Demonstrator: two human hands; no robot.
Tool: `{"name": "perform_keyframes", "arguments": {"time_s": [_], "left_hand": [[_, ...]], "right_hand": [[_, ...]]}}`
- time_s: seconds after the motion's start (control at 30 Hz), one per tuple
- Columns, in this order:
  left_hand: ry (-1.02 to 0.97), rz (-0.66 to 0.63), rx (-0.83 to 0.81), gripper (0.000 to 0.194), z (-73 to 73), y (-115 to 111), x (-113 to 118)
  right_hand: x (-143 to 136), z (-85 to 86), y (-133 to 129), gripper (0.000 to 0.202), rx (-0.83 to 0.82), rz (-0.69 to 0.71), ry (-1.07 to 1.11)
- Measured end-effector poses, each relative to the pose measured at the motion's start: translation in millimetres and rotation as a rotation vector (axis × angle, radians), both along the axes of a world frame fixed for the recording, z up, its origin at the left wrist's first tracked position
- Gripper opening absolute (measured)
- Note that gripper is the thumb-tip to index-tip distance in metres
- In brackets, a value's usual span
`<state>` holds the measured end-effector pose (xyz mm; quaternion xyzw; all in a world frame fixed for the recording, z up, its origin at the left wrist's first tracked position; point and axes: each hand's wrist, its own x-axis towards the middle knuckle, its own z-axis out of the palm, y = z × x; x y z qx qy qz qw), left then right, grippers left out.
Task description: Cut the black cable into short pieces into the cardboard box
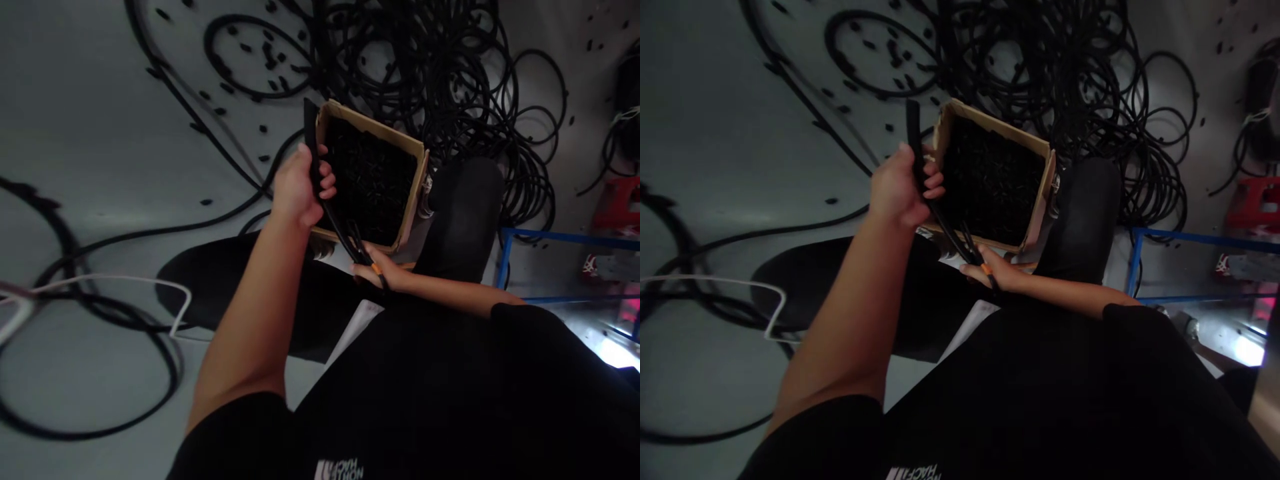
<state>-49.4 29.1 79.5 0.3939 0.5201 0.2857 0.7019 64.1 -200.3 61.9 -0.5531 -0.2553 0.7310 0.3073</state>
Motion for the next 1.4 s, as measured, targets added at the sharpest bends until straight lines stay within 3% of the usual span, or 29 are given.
{"name": "perform_keyframes", "arguments": {"time_s": [0.07, 0.13, 0.27, 0.37, 0.47, 0.53, 0.6, 0.7, 0.77, 0.9, 1.07, 1.2, 1.4], "left_hand": [[0.048, -0.026, -0.019, 0.041, 6.9, 12.1, 0.8], [0.118, -0.095, -0.051, 0.030, 17.3, 21.8, 0.8], [0.186, -0.214, -0.101, 0.034, 26.1, 31.0, -0.8], [0.182, -0.210, -0.074, 0.031, 9.0, 24.6, -4.1], [0.184, -0.259, 0.015, 0.038, -15.0, 11.1, -8.7], [0.243, -0.335, 0.076, 0.043, -22.1, 3.8, -10.5], [0.361, -0.411, 0.118, 0.037, -18.4, 0.8, -10.0], [0.457, -0.413, 0.181, 0.028, -2.1, 4.1, -6.0], [0.437, -0.370, 0.197, 0.026, 8.7, 7.9, -3.2], [0.430, -0.374, 0.170, 0.023, 27.7, 9.3, 0.2], [0.420, -0.429, 0.188, 0.025, 47.0, 6.1, 2.6], [0.386, -0.424, 0.208, 0.036, 53.0, 8.7, 4.5], [0.359, -0.406, 0.216, 0.032, 65.5, 15.4, 14.3]], "right_hand": [[18.7, 1.7, 7.5, 0.046, -0.001, -0.020, -0.001], [55.2, 8.2, 26.2, 0.030, 0.008, -0.069, -0.052], [138.0, 16.0, 87.9, 0.023, 0.086, 0.005, -0.231], [166.7, 8.0, 133.9, 0.021, 0.210, 0.146, -0.337], [165.6, -5.9, 164.0, 0.020, 0.322, 0.281, -0.382], [157.9, -15.9, 171.4, 0.021, 0.373, 0.334, -0.383], [147.8, -25.3, 165.0, 0.022, 0.380, 0.348, -0.367], [126.3, -31.0, 127.8, 0.022, 0.269, 0.403, -0.259], [108.0, -24.0, 92.3, 0.021, 0.149, 0.519, -0.138], [72.9, 7.6, 34.3, 0.018, 0.004, 0.763, 0.085], [47.8, 28.8, 5.8, 0.024, -0.116, 0.683, 0.192], [41.6, 23.8, -9.6, 0.044, -0.147, 0.542, 0.181], [39.1, 15.2, -27.2, 0.054, -0.064, 0.563, 0.147]]}}
